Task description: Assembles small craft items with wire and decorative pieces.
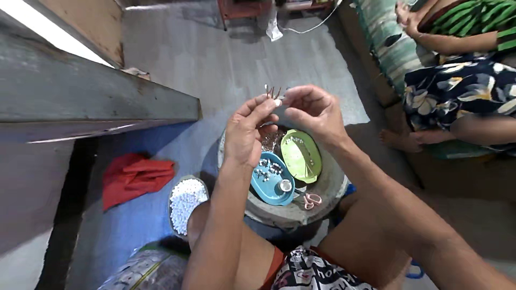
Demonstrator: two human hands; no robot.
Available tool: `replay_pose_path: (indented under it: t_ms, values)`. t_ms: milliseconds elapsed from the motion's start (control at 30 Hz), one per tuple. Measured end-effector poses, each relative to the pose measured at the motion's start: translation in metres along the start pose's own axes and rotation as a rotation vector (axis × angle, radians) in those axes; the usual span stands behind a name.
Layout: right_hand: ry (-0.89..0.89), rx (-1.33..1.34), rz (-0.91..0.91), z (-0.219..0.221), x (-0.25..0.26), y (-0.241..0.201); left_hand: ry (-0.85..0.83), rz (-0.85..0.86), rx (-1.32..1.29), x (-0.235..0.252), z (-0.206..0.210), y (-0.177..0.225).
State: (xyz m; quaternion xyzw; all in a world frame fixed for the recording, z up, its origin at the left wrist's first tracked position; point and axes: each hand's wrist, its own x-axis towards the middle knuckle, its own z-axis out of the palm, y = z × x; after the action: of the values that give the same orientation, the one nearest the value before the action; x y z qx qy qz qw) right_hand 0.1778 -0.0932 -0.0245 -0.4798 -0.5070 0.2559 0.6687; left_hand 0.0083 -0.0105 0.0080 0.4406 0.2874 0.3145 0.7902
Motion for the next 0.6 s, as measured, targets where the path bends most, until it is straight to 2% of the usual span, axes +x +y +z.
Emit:
replay_pose_path:
  t_ms: [167, 367, 600]
  values:
    - [0.128, -0.015, -0.030, 0.017, -0.024, 0.000, -0.017, 0.002, 0.014, -0.001, 0.008, -0.011]
    - [0.247, -0.218, -0.118, 0.015, -0.032, 0.005, -0.006, -0.007, 0.017, 0.002, 0.020, -0.026]
    - [0.300, -0.193, -0.120, 0.015, -0.036, 0.008, -0.005, 0.090, 0.074, 0.004, 0.024, -0.032]
